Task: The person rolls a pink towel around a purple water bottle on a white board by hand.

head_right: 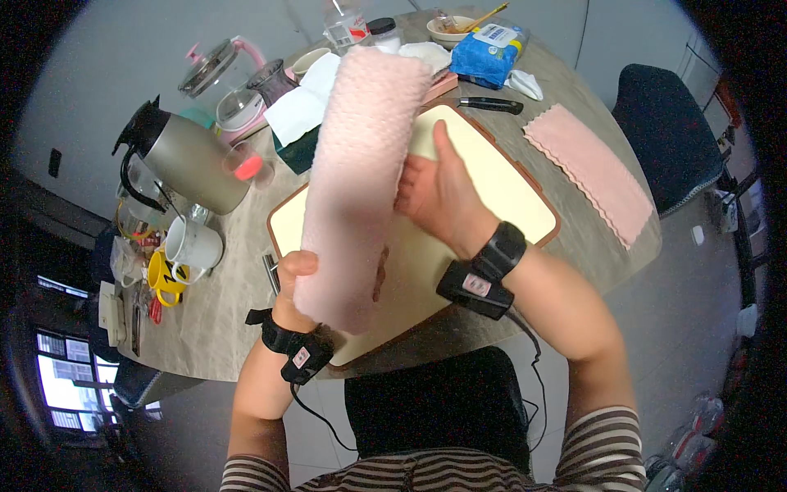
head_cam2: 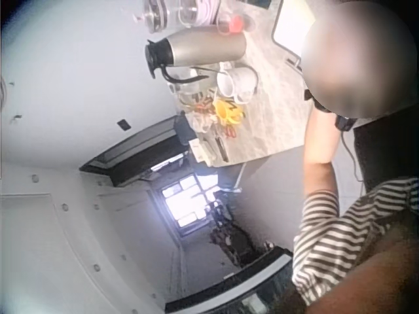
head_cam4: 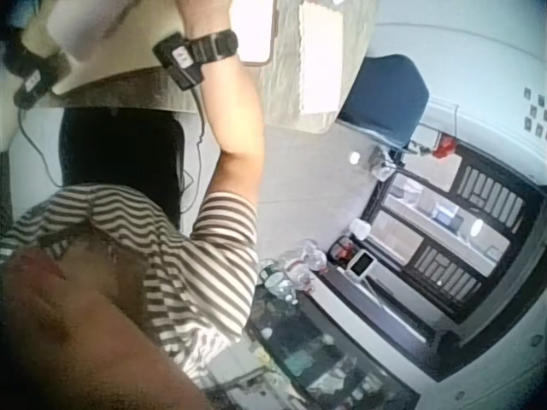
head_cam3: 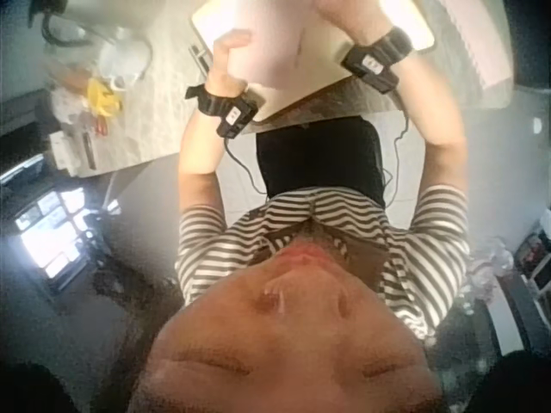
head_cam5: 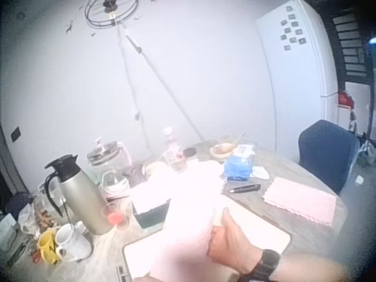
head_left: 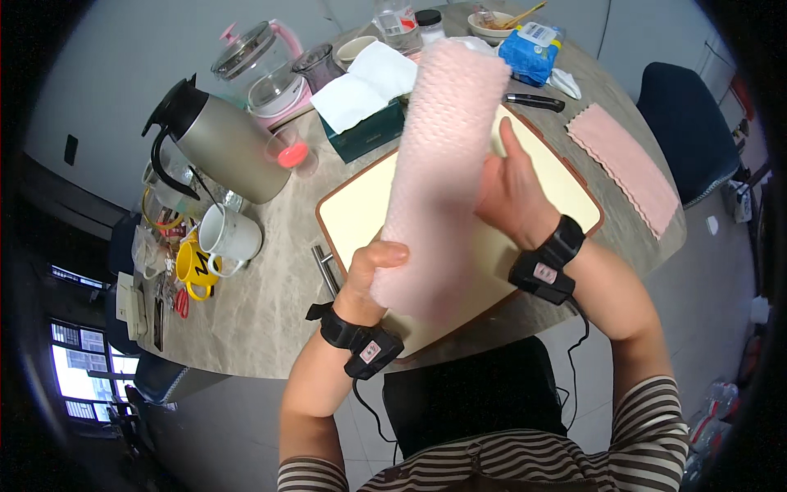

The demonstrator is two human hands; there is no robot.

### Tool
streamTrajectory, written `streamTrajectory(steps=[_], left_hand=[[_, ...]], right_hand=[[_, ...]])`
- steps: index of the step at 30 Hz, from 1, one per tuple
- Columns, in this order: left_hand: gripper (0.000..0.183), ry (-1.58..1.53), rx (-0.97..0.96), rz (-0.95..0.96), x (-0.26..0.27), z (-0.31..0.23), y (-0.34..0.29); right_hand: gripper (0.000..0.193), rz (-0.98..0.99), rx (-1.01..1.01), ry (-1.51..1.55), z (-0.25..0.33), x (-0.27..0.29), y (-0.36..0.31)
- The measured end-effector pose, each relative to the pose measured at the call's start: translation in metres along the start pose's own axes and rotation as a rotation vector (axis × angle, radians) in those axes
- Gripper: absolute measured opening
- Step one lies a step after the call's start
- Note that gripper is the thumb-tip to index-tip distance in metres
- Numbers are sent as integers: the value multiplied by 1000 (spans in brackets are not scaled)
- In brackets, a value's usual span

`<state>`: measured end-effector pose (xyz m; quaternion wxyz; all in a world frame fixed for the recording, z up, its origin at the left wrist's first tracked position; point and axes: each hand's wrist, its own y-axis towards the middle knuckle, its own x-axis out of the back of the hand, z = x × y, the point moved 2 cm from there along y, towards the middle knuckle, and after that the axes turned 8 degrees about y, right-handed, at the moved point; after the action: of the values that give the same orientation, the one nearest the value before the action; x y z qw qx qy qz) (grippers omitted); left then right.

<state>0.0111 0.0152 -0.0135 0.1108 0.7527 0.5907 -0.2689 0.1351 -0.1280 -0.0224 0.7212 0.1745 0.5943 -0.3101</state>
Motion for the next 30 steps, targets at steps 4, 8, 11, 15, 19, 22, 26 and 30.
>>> streamTrajectory(steps=[4, 8, 11, 15, 19, 22, 26, 30], left_hand=[[79, -146, 31, 75, 0, 2, 3], [81, 14, 34, -73, -7, 1, 1], [81, 88, 18, -146, -18, -1, 3], [82, 98, 51, -85, -18, -4, 1], [81, 134, 38, -47, -16, -3, 3], [78, 178, 20, 23, -18, -1, 4], [63, 90, 10, -40, -11, 1, 4], [67, 394, -323, -176, -10, -10, 12]], right_hand=[[95, 331, -98, -101, -10, -26, -17], [97, 331, -5, -333, -18, -26, -18], [87, 321, 41, -386, -13, -21, -18], [71, 208, 86, -364, -8, -18, -15], [63, 126, 139, -361, -8, -25, -19], [60, 99, 166, -342, -3, -27, -22], [57, 91, 163, -332, -5, -30, -24], [43, 61, 116, -341, -10, -40, -32]])
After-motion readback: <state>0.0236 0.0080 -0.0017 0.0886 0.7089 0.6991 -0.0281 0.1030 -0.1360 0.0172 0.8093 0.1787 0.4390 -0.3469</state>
